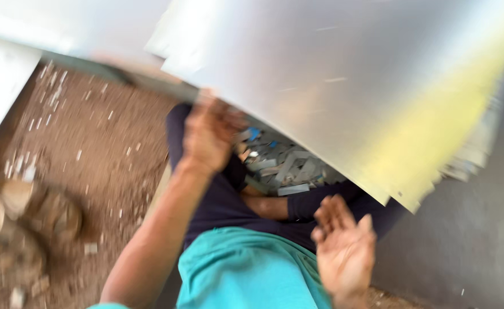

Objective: The person sits on the ground and uses tin snips to cut a large rectangular metal sheet. They repeatedly reposition the sheet and cut along its edges, creating small metal scraps that fall to the ground.

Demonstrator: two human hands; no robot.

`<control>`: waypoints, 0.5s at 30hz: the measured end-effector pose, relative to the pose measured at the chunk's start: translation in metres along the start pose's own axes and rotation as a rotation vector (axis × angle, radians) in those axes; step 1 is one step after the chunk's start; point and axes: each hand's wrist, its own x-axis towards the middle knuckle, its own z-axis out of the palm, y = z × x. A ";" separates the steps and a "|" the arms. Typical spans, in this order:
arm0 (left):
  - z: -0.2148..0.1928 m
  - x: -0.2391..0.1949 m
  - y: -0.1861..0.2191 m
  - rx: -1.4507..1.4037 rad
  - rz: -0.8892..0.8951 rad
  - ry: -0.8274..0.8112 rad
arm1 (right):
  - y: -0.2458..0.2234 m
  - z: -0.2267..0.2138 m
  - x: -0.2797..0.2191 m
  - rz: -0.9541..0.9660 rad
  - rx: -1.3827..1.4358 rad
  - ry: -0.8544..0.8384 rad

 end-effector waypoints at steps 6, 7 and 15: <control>-0.015 0.041 0.035 0.142 0.126 0.053 | -0.036 -0.024 0.037 -0.167 0.026 0.199; -0.011 0.033 0.032 0.132 0.150 0.049 | -0.040 -0.024 0.035 -0.182 -0.033 0.194; 0.011 -0.025 -0.011 0.061 0.165 0.001 | -0.129 0.012 0.034 -0.419 -0.289 0.323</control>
